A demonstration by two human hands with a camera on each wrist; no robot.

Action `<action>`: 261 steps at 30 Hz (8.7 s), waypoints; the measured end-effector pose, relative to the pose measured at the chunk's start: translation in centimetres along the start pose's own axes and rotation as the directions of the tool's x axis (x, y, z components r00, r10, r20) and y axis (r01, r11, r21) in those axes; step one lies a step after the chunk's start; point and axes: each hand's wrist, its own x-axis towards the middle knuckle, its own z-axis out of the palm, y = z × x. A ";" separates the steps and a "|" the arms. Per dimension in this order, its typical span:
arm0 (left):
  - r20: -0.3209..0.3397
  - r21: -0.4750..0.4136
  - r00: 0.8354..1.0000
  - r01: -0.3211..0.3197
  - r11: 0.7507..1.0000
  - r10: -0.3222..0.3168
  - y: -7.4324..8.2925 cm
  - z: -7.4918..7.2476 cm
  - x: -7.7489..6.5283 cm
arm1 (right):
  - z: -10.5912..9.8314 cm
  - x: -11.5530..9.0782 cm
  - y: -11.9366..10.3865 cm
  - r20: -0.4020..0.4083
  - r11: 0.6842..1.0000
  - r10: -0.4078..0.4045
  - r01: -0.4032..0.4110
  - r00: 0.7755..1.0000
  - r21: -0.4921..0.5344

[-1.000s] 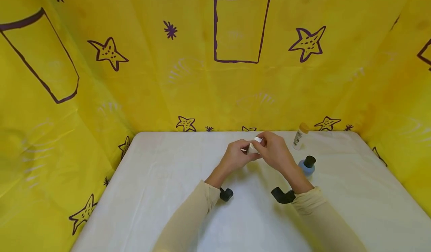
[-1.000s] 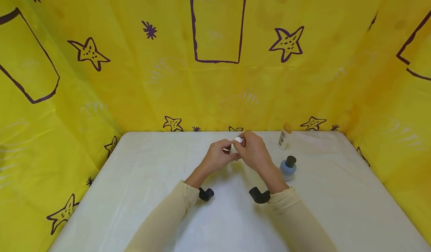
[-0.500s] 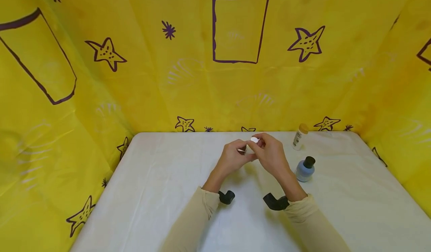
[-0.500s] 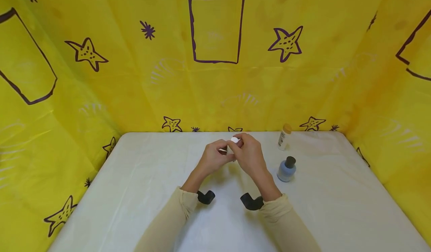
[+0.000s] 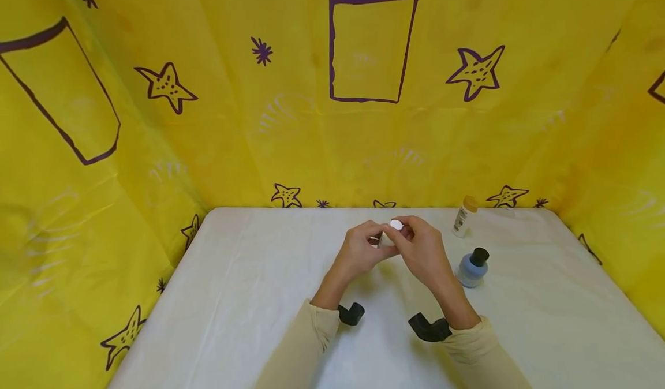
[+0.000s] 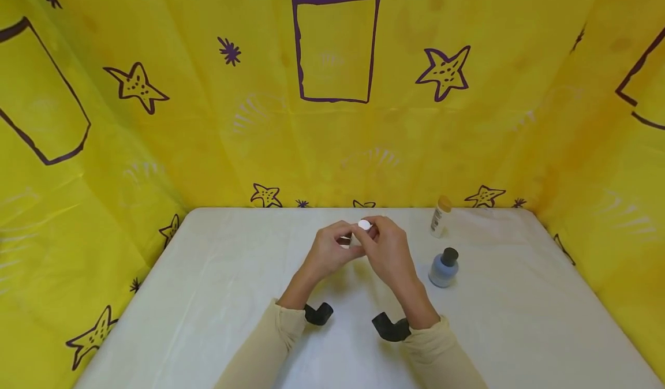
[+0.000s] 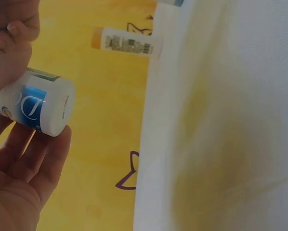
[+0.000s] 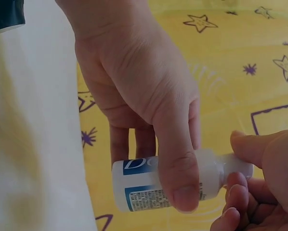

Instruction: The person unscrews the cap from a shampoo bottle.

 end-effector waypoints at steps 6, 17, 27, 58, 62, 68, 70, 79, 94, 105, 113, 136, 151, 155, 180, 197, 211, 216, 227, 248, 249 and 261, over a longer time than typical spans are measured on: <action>0.003 0.011 0.999 -0.035 0.999 0.035 0.1 0.2 -0.3 | 0.3 -0.3 0.6 -0.038 0.999 -0.037 0.038 0.999 0.021; 0.026 0.062 0.997 -0.070 0.996 0.069 -0.3 0.3 -0.7 | 0.3 -0.7 1.2 -0.026 0.987 -0.154 0.153 0.988 -0.049; 0.077 0.091 0.990 -0.122 0.988 0.116 -1.0 0.0 -0.7 | 0.4 -0.6 2.0 0.003 0.946 -0.308 0.307 0.951 -0.104; 0.278 -0.032 0.955 -0.099 0.995 0.104 -1.6 -2.7 -0.9 | 1.4 -0.5 2.4 0.035 0.892 -0.451 0.451 0.892 0.003; 0.275 -0.023 0.957 -0.085 0.996 0.088 -1.6 -2.5 -0.9 | 1.5 -0.6 2.3 0.010 0.947 -0.321 0.321 0.947 0.028; 0.247 0.019 0.966 -0.085 0.996 0.078 -1.4 -2.0 -0.9 | 1.4 -0.9 1.6 -0.007 0.990 -0.139 0.139 0.990 0.018; 0.235 0.035 0.969 -0.092 0.995 0.081 -1.2 -1.9 -0.9 | 1.4 -1.0 1.4 -0.006 0.994 -0.106 0.106 0.994 0.007; 0.200 0.054 0.975 -0.106 0.993 0.093 -1.1 -1.8 -0.9 | 1.3 -1.1 1.2 0.072 0.972 -0.215 0.221 0.974 -0.078; 0.261 0.007 0.957 -0.134 0.991 0.127 -1.3 -2.4 -0.9 | 1.4 -1.0 1.6 0.068 0.892 -0.442 0.446 0.894 -0.068; 0.308 -0.007 0.951 -0.021 1.000 0.022 -1.2 -2.7 -1.1 | 0.7 -0.9 1.6 0.217 0.957 -0.281 0.289 0.935 -0.006; 0.312 0.020 0.950 0.010 1.000 -0.015 -1.1 -2.9 -1.3 | 0.3 -1.1 1.4 0.188 0.986 -0.147 0.159 0.971 -0.047; 0.330 0.040 0.942 0.048 0.998 -0.059 -0.9 -3.5 -1.2 | 0.1 -1.3 1.1 0.133 0.930 -0.341 0.354 0.931 -0.099; 0.296 -0.004 0.954 0.038 0.999 -0.035 -0.9 -3.5 -1.1 | -0.4 -1.3 0.8 0.089 0.968 -0.245 0.248 0.965 -0.022; 0.300 -0.015 0.954 0.013 1.000 -0.008 -0.8 -3.5 -1.1 | -0.2 -1.2 0.7 0.068 0.983 -0.180 0.182 0.981 -0.020; 0.300 0.014 0.952 0.051 0.999 -0.053 -0.3 -3.5 -1.2 | -0.3 -1.2 1.0 0.113 0.928 -0.369 0.371 0.923 -0.001; 0.308 -0.012 0.951 0.025 1.000 -0.020 -0.6 -3.3 -1.2 | 0.2 -1.3 0.8 0.085 0.995 -0.102 0.102 0.991 0.014; 0.320 -0.015 0.947 0.045 0.999 -0.038 -0.9 -3.3 -1.2 | 0.3 -1.4 1.0 0.094 0.972 -0.234 0.236 0.968 -0.006; 0.311 -0.008 0.948 0.079 0.997 -0.073 -0.9 -3.6 -1.2 | 0.1 -1.3 1.0 0.133 0.953 -0.300 0.303 0.945 -0.002; 0.325 -0.009 0.945 0.037 0.999 -0.032 -1.1 -3.2 -1.2 | 0.3 -1.2 1.0 0.113 0.980 -0.196 0.193 0.974 0.040; 0.330 -0.018 0.940 0.095 0.995 -0.084 -0.9 -3.1 -1.3 | 0.5 -1.2 1.2 0.090 0.978 -0.206 0.206 0.974 0.007; 0.326 -0.020 0.941 0.097 0.995 -0.086 -0.9 -3.1 -1.3 | 0.5 -1.2 1.2 0.087 0.973 -0.230 0.230 0.969 0.007; 0.322 -0.020 0.944 0.083 0.996 -0.073 -1.1 -3.4 -1.2 | 0.4 -1.2 1.1 0.097 0.968 -0.250 0.250 0.963 0.010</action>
